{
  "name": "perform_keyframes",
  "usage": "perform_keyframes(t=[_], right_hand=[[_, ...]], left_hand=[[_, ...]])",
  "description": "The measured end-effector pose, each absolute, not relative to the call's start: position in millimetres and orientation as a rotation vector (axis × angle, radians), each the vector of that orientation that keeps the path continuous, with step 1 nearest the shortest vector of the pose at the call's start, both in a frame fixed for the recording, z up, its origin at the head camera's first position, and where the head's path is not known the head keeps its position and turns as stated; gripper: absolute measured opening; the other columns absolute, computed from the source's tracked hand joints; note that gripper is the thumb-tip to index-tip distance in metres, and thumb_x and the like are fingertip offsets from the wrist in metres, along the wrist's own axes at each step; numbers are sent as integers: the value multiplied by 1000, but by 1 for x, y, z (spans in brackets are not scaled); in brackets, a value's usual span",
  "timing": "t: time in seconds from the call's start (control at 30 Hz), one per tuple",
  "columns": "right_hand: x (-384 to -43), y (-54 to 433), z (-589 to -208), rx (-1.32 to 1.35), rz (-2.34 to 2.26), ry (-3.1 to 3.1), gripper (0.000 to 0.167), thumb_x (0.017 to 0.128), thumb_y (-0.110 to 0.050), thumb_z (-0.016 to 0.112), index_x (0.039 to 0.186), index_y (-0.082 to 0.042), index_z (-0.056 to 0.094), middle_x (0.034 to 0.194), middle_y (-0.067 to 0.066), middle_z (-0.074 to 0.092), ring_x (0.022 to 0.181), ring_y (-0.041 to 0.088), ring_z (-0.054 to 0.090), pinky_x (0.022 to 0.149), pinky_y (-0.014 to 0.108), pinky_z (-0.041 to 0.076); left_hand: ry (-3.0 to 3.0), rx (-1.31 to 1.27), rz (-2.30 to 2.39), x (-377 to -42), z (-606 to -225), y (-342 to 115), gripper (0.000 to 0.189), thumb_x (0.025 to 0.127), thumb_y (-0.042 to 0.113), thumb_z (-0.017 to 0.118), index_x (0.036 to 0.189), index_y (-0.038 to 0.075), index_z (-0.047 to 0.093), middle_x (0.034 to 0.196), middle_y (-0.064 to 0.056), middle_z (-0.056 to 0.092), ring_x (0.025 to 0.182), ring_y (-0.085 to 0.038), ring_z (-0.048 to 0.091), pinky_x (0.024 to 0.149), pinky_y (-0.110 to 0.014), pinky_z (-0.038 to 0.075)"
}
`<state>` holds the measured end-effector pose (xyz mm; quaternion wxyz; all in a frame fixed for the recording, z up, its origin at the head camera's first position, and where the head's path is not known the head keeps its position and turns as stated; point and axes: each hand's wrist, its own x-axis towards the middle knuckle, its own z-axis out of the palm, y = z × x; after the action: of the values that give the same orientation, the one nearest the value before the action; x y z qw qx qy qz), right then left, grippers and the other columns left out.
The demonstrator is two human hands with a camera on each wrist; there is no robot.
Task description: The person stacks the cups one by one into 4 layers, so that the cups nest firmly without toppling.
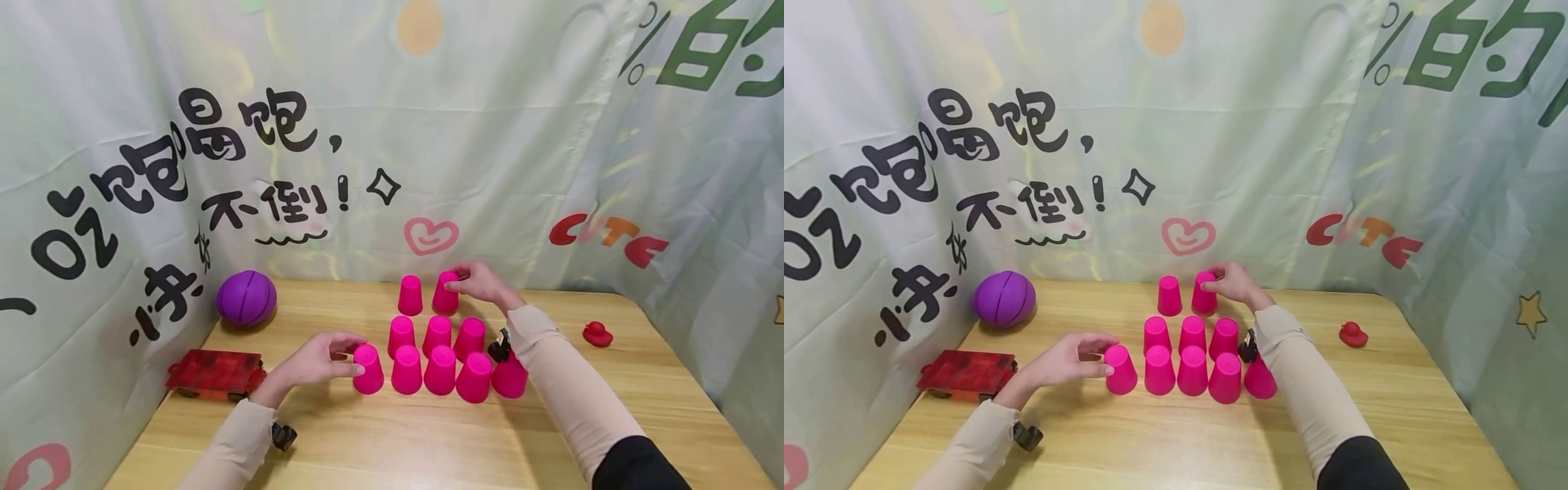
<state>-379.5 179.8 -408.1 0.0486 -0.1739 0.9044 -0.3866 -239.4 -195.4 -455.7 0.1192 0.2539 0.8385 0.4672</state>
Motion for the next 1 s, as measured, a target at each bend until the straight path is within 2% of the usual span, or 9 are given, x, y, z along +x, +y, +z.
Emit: perform_keyframes(t=[0.2, 0.37, 0.53, 0.67, 0.87, 1.0], right_hand=[[-383, 176, -409, -571, -1141, 2736, 39, 96, -18, 75, 130, 2, 70, 117, 19, 74, 98, 26, 68, 91, 40, 62], [-385, 173, -410, -595, -1134, 2715, 39, 96, -18, 76, 129, 3, 71, 115, 19, 75, 93, 24, 69, 84, 33, 61], [-383, 171, -412, -581, -1123, 2697, 36, 98, -17, 74, 128, 2, 71, 113, 18, 75, 95, 37, 70, 80, 28, 57], [-383, 170, -414, -562, -1111, 2689, 38, 99, -18, 73, 131, 1, 70, 117, 19, 74, 101, 43, 69, 83, 32, 58], [-384, 170, -416, -575, -1086, 2714, 40, 99, -19, 73, 133, 1, 69, 121, 20, 73, 103, 36, 69, 91, 40, 60], [-384, 169, -416, -577, -1076, 2727, 42, 99, -21, 73, 135, 0, 68, 128, 21, 72, 111, 34, 67, 100, 48, 59]], left_hand=[[2447, 737, 1390, -238, -461, -195, 55, 90, 23, 84, 138, 4, 65, 126, -10, 75, 120, -29, 70, 106, -52, 57], [2444, 705, 1409, -235, -461, -193, 54, 90, 22, 85, 137, 5, 66, 124, -9, 75, 118, -28, 71, 103, -50, 58], [2453, 713, 1414, -233, -462, -192, 53, 90, 22, 85, 137, 7, 67, 124, -9, 76, 116, -27, 71, 102, -50, 59], [2454, 710, 1415, -232, -463, -192, 52, 90, 22, 85, 136, 7, 67, 124, -9, 76, 116, -28, 71, 102, -54, 58], [2443, 707, 1429, -232, -464, -192, 53, 90, 21, 85, 137, 6, 67, 124, -10, 76, 116, -28, 71, 103, -53, 58], [2447, 697, 1436, -231, -465, -190, 53, 90, 22, 85, 136, 5, 67, 123, -10, 76, 116, -28, 71, 102, -51, 59]])
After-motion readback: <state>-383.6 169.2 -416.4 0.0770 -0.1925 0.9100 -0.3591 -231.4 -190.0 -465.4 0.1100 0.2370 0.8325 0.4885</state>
